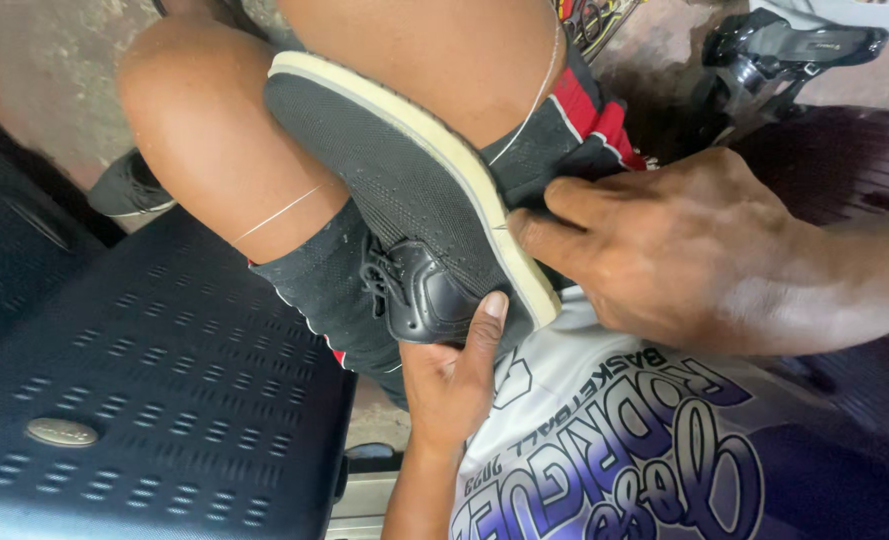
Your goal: The person sits on the floor and sews the sole of a black sneaker using a needle and white thread. They repeatedly push the needle through the sole and pull the thread tight to secure the stitching.
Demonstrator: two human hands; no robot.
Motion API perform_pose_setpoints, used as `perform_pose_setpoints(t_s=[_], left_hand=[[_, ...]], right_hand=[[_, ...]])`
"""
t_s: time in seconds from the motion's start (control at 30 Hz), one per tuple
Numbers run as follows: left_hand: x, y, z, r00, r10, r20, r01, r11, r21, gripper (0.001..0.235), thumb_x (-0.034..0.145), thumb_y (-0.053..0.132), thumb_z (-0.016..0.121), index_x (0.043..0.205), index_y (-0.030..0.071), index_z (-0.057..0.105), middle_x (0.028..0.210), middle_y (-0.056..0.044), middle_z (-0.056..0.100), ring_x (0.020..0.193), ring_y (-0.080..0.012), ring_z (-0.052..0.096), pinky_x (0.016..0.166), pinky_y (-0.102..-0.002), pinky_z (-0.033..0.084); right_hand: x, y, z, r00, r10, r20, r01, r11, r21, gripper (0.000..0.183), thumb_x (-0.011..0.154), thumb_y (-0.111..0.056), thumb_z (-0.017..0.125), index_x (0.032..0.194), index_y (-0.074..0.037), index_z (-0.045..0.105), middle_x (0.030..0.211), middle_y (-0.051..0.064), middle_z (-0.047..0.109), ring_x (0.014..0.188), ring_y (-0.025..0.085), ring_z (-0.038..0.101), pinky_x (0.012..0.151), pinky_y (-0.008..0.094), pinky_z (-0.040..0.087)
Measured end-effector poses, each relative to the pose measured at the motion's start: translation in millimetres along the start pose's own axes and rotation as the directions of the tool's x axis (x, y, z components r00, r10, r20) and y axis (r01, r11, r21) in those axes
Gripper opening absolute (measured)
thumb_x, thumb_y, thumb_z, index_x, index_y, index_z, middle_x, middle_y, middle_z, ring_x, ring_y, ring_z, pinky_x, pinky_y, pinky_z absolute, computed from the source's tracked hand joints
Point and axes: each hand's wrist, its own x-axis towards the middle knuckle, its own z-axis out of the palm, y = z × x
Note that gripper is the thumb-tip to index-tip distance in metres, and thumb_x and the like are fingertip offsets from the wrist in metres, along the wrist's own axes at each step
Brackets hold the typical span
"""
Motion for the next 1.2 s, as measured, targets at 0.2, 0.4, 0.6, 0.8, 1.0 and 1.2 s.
perform_pose_setpoints(t_s=[0.2,0.4,0.6,0.8,1.0,1.2], left_hand=[[7,4,-6,1.0,0.013,0.026,-0.014,0.999,0.04,0.024,0.099,0.0,0.068,0.122,-0.005,0.065,0.113,-0.009,0.072,0.1,-0.0142,0.066,0.092,-0.028,0.054],[2,-2,-12,1.0,0.015,0.028,-0.016,0.999,0.045,0.021,0.101,-0.001,0.068,0.121,-0.006,0.067,0.111,-0.009,0.072,0.098,-0.0137,0.066,0.09,-0.028,0.054],[8,-10,-14,1.0,-0.021,0.003,0.021,0.997,-0.076,0.028,0.1,-0.004,0.065,0.127,-0.006,0.061,0.115,-0.009,0.07,0.099,-0.0131,0.066,0.088,-0.027,0.055],[-1,-29,-25,0.992,-0.124,-0.006,0.116,0.938,-0.326,0.035,0.098,-0.008,0.064,0.133,-0.005,0.059,0.118,-0.01,0.067,0.095,-0.0115,0.062,0.078,-0.023,0.052],[-5,-40,-35,0.99,-0.139,0.009,0.134,0.931,-0.339,0.037,0.1,-0.01,0.063,0.136,-0.007,0.059,0.122,-0.013,0.067,0.098,-0.0131,0.063,0.08,-0.023,0.052],[-6,-41,-37,0.988,-0.154,0.015,0.149,0.925,-0.35,0.039,0.097,-0.01,0.062,0.136,-0.006,0.058,0.127,-0.012,0.067,0.107,-0.0152,0.065,0.088,-0.026,0.055]], right_hand=[[13,0,-2,1.0,-0.018,-0.015,0.018,1.0,-0.019,0.053,0.071,-0.026,0.069,0.122,-0.011,0.067,0.099,0.003,0.066,0.076,0.016,0.074,0.047,0.031,0.056],[16,12,0,0.992,-0.057,-0.112,0.084,0.964,0.251,0.033,0.077,-0.008,0.066,0.11,-0.004,0.069,0.087,0.005,0.068,0.062,0.018,0.071,0.044,0.033,0.055],[24,18,4,0.981,-0.104,-0.164,0.132,0.976,0.173,0.016,0.085,-0.014,0.068,0.099,-0.01,0.071,0.078,0.003,0.066,0.063,0.019,0.071,0.048,0.036,0.055],[30,43,10,0.966,-0.156,-0.205,0.233,0.87,0.435,0.025,0.085,-0.013,0.069,0.109,-0.01,0.075,0.089,0.003,0.073,0.064,0.019,0.07,0.057,0.032,0.056],[29,50,20,0.974,-0.143,-0.178,0.221,0.793,0.568,0.021,0.09,-0.013,0.068,0.109,-0.009,0.075,0.096,0.006,0.076,0.071,0.021,0.073,0.061,0.031,0.058],[32,53,14,0.983,-0.156,-0.091,0.18,0.778,0.602,0.026,0.086,-0.011,0.066,0.11,-0.009,0.076,0.097,0.006,0.077,0.069,0.021,0.074,0.059,0.031,0.058]])
